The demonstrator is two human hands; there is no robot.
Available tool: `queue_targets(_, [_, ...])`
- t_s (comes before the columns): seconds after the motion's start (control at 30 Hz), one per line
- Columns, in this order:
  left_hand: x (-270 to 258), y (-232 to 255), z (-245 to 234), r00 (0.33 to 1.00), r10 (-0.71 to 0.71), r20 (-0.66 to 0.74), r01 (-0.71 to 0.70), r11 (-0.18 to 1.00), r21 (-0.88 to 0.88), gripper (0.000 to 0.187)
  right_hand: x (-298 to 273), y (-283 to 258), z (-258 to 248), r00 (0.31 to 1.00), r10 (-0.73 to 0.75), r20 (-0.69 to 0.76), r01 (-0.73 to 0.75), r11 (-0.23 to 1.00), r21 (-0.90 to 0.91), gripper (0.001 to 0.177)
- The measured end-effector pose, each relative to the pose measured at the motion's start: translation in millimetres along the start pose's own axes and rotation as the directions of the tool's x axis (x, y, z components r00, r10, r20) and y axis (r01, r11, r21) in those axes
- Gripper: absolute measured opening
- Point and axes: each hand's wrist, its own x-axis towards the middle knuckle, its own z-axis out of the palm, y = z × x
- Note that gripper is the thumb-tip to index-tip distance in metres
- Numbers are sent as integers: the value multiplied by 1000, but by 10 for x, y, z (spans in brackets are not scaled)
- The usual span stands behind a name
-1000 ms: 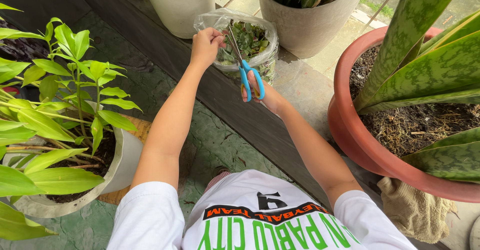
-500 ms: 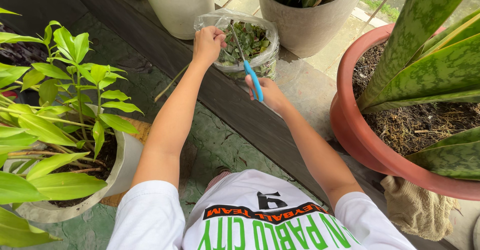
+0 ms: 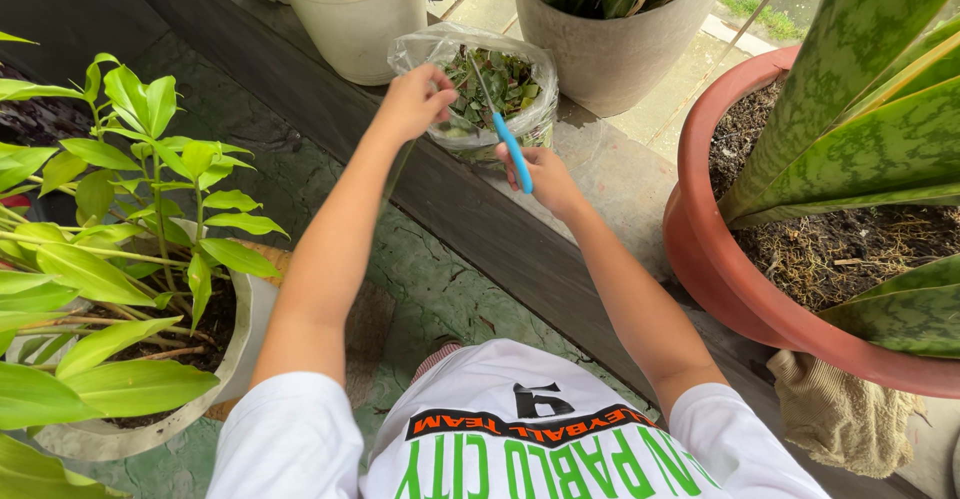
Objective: The person uses scissors to trim leaves from potted plants and places the cuttings into a plastic bag.
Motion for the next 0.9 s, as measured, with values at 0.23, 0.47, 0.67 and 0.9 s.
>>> queue_targets(0.23, [-235, -264, -409, 998, -40, -54, 42, 998, 48, 10, 105, 145, -3, 1000, 29, -8, -28, 993, 118, 65])
queue_targets(0.47, [-198, -372, -453, 972, 40, -232, -23, 997, 77, 11, 37, 142, 35, 997, -10, 81, -2, 989, 147, 71])
queue_targets(0.67, [-217, -284, -460, 966, 89, -241, -39, 979, 201, 10, 28, 17, 100, 988, 45, 146, -55, 996, 67, 75])
queue_targets(0.9, [-241, -186, -497, 959, 74, -274, -27, 985, 172, 11, 69, -14, 146, 984, 68, 164, -87, 990, 111, 71])
